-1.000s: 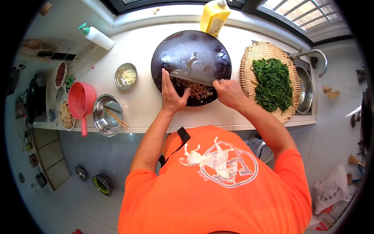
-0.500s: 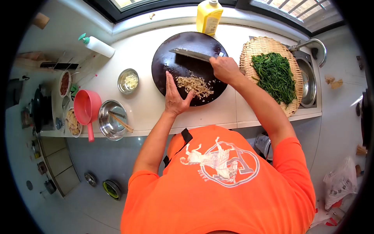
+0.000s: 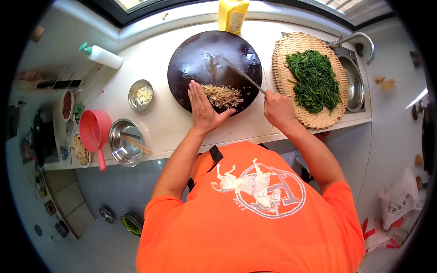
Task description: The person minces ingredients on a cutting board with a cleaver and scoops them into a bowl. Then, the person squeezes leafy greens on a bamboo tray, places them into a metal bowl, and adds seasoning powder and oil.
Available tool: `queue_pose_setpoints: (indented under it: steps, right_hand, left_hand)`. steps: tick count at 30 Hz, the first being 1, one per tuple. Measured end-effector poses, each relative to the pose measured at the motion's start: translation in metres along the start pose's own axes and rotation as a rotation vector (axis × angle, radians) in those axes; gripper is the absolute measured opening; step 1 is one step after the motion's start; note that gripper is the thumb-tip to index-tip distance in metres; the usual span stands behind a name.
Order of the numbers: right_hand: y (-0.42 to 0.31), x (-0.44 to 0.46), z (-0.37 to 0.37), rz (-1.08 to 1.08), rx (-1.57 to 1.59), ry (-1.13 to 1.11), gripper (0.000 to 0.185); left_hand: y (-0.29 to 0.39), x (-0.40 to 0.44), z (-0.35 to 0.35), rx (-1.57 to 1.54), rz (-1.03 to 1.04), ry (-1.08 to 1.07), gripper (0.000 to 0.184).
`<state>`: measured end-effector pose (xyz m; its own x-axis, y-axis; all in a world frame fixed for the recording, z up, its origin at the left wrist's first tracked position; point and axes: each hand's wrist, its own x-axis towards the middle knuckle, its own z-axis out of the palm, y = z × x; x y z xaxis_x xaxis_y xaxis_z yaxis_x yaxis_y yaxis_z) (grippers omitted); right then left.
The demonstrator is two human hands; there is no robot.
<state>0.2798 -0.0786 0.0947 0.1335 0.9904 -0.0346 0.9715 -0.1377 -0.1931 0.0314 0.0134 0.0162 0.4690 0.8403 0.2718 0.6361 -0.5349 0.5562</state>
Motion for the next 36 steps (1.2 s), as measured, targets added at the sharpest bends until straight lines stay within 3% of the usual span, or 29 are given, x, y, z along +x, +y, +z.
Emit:
queue_pose_setpoints:
  steps: [3,7,16,25,36]
  right_hand:
    - [0.004,-0.001,0.0,0.151,0.005,-0.06,0.012]
    - [-0.021,-0.012,0.01,0.185,0.068,-0.056,0.013]
    - [-0.094,-0.027,0.016,0.308,0.179,-0.079,0.019]
    - [-0.154,-0.012,0.033,0.174,0.274,0.016,0.017]
    - [-0.055,0.032,0.018,-0.125,0.034,0.027,0.014]
  left_hand:
    - [-0.006,0.002,0.004,0.027,0.019,0.021,0.145]
    - [-0.019,0.011,0.002,0.113,0.101,0.048,0.141]
    - [-0.02,0.002,-0.002,-0.058,0.172,-0.031,0.142]
    - [-0.034,-0.003,0.002,-0.275,0.122,0.033,0.096]
    - [-0.03,-0.004,0.001,-0.12,0.104,0.139,0.092]
